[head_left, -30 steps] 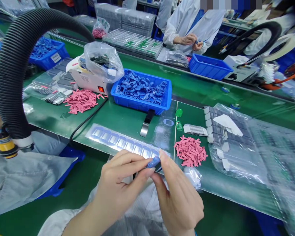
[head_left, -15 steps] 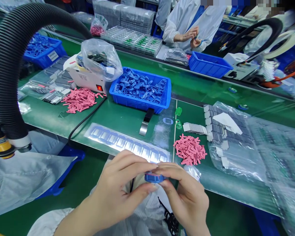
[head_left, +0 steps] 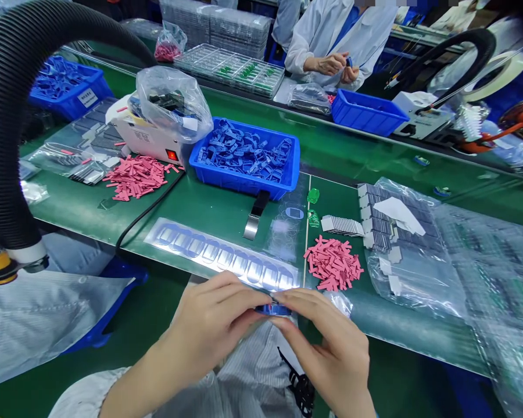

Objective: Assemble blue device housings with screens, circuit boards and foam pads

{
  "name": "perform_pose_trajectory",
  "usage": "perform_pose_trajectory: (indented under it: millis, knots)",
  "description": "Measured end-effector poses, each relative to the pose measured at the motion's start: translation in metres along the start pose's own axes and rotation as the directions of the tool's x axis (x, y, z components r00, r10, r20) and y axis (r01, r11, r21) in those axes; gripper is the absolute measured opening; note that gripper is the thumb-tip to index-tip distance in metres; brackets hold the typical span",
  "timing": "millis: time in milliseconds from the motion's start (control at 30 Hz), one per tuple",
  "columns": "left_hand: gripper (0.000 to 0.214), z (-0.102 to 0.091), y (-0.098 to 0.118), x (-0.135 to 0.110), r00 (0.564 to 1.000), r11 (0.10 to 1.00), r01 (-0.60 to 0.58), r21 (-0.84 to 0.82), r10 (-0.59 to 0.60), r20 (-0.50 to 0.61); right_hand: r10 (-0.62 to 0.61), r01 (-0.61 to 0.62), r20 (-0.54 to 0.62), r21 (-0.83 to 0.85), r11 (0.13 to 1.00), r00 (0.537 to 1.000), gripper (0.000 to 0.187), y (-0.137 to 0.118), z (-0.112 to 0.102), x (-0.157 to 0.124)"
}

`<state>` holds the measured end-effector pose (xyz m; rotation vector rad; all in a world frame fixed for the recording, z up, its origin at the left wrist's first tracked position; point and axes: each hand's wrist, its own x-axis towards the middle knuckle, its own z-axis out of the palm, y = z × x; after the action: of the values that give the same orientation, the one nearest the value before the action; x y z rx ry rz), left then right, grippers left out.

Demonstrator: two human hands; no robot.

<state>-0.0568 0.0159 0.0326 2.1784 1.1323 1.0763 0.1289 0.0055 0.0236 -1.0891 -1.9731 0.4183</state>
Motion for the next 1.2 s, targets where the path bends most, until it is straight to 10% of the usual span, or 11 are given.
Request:
perform_pose_trajectory:
  millis: [367,733,1033,1200]
  knots:
    - [0.028,0.009,0.003,-0.012,0.985,0.995,-0.012,-0.103,-0.006,-0.171,0.405,-0.364,-0.16,0.233,0.902,0.9,0.023,-0.013,0.016,-0.011]
    - [0.024,0.01,0.006,-0.022,0.967,0.932,0.142,-0.334,-0.203,-0.153,0.354,-0.36,0.119,0.538,0.762,0.928,0.013,-0.009,0.004,-0.007]
    - [0.01,0.014,0.002,-0.023,0.909,0.792,0.386,-0.472,-0.414,0.049,0.296,-0.318,0.122,0.458,0.83,0.947,0.012,-0.002,0.0,-0.014]
    - [0.011,0.019,0.005,-0.02,0.871,0.734,0.386,-0.559,-0.49,-0.042,0.31,-0.346,0.155,0.479,0.807,0.938,0.018,-0.002,0.001,-0.016]
